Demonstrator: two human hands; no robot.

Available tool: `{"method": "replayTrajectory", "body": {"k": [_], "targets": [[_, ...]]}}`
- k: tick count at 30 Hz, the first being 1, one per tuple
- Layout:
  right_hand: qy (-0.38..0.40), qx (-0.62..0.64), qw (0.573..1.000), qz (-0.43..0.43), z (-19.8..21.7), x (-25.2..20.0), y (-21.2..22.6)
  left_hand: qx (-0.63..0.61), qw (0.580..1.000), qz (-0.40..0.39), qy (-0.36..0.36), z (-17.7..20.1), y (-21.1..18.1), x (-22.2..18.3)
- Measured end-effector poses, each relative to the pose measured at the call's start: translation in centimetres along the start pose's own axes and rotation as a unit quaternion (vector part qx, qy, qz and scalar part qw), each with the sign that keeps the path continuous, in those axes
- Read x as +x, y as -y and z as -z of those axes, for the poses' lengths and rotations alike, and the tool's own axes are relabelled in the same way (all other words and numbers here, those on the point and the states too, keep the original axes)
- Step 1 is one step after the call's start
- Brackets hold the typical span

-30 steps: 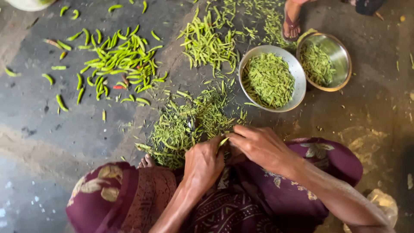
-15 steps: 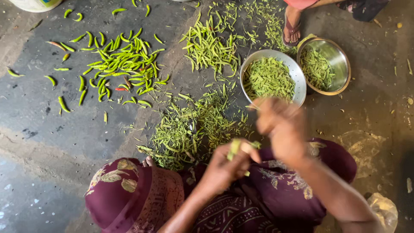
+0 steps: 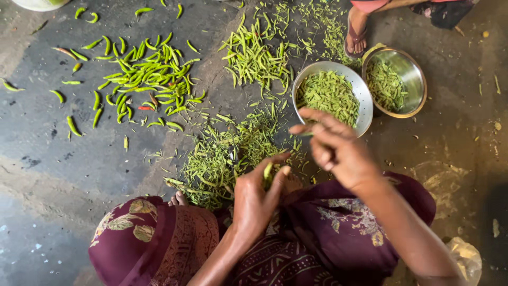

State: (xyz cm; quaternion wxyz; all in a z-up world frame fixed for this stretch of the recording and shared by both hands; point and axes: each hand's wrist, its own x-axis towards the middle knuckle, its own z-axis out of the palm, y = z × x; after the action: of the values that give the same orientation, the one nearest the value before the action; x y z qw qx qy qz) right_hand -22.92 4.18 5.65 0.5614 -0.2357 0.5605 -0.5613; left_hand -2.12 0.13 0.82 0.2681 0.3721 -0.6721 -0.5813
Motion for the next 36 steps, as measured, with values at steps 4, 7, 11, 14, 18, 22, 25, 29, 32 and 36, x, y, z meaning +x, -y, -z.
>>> {"method": "replayTrajectory", "body": {"k": [4, 7, 11, 14, 18, 22, 25, 29, 32, 36], "targets": [[0.084, -0.19, 0.975, 0.075, -2.0, -0.8, -3.7, -0.177, 0.982, -0.063, -0.004, -0.3, 1.9, 0.8], [0.108, -0.257, 0.957, 0.077, -2.3, -1.4, -5.3, -0.052, 0.993, -0.083, -0.063, -0.5, 3.0, 0.6], [0.104, -0.248, 0.962, 0.046, -2.5, -1.1, -3.9, 0.066, 0.993, -0.077, -0.056, -0.3, 2.7, 0.4], [0.009, -0.312, 0.949, 0.05, -3.0, -0.9, -2.4, 0.031, 0.998, -0.009, -0.045, 0.1, 1.9, 0.5], [0.063, -0.422, 0.839, 0.337, -2.4, -1.1, -2.3, 0.01, 0.999, -0.001, -0.053, 0.5, 1.1, 0.7], [0.037, -0.497, 0.831, 0.245, -0.4, -1.4, -4.9, 0.013, 0.993, -0.098, -0.057, 0.1, 1.7, 0.2], [0.007, -0.458, 0.834, 0.309, -0.7, -2.2, -6.8, -0.043, 0.999, -0.006, -0.021, 0.1, 1.9, -0.8], [-0.007, -0.29, 0.905, 0.312, -3.3, -1.2, -4.1, 0.002, 0.996, -0.093, -0.017, -1.0, 1.3, -0.7], [-0.087, -0.015, 0.982, 0.166, -2.8, -1.2, -1.3, 0.115, 0.971, -0.196, 0.073, -4.2, 2.6, -2.6], [-0.22, -0.591, 0.748, 0.21, 3.5, -0.6, 2.1, 0.091, 0.983, -0.042, 0.156, -5.8, 4.7, -2.5]]}}
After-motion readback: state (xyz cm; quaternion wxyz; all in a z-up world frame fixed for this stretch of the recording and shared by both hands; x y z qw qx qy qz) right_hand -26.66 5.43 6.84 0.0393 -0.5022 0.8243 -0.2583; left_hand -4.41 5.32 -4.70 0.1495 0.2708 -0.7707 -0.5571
